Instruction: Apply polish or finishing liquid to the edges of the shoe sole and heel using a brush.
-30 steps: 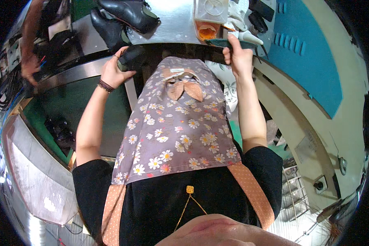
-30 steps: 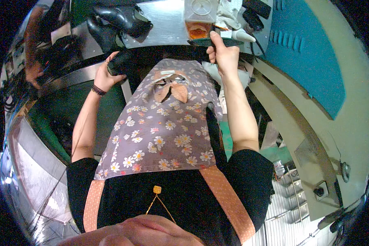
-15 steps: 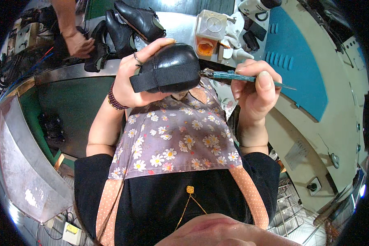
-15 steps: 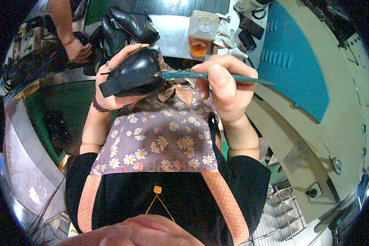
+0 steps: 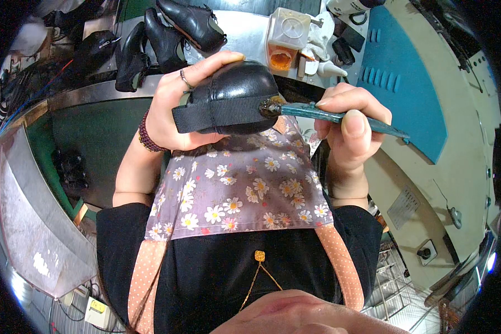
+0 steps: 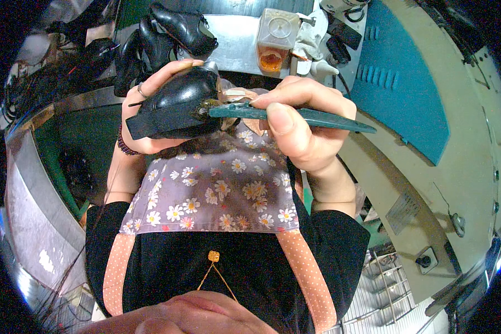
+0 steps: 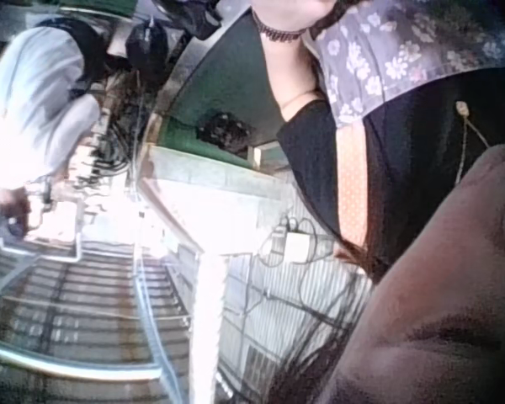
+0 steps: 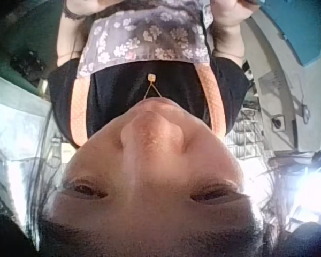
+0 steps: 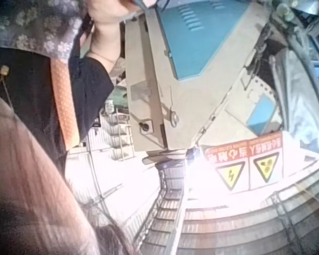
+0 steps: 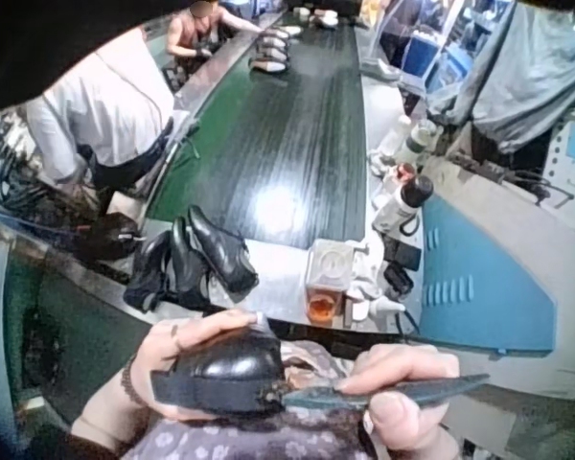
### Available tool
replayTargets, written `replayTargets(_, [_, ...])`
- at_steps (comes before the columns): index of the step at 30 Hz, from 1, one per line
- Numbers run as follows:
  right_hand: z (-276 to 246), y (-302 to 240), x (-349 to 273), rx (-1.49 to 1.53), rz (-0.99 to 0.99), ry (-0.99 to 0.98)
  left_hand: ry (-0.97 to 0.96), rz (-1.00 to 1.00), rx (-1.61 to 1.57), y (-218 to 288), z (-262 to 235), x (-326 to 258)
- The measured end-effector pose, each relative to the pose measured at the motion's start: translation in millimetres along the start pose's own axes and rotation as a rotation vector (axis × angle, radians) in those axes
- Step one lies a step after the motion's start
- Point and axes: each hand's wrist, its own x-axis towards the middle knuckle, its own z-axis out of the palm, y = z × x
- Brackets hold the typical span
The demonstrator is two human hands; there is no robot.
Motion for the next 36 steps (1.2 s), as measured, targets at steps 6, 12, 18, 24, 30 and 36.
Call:
replayTargets(6, [-7.1, -9.2, 2.0, -0.242, -0.087, 0.010, -0.029, 0.016, 0.062, 6.3, -5.5, 4.3])
replayTargets(12, [-13.2, -16.2, 3.2, -0.304, -0.085, 0.072, -0.070, -0.017, 0.012, 9.4, -9.5, 5.3])
replayTargets(18, [-3.4, -26.0, 2.9, 0.026, -0.160, 0.077, -0.148, -0.102, -0.135, 10.6, -5.9, 5.1])
replayTargets(24, [9.4, -31.7, 4.0, -0.085, -0.136, 0.071, -0.155, -0.178, -0.145, 14.1, -2.3, 5.9])
replayTargets(30, [8.7, -31.5, 5.7, -0.103, -0.167, 0.132, -0.164, -0.166, -0.109, 15.7, -0.2, 7.1])
replayTargets(36, [8.3, -32.6, 2.4, -0.141, -0.100, 0.146, -0.155, -0.166, -0.118, 17.3, 2.0, 7.3])
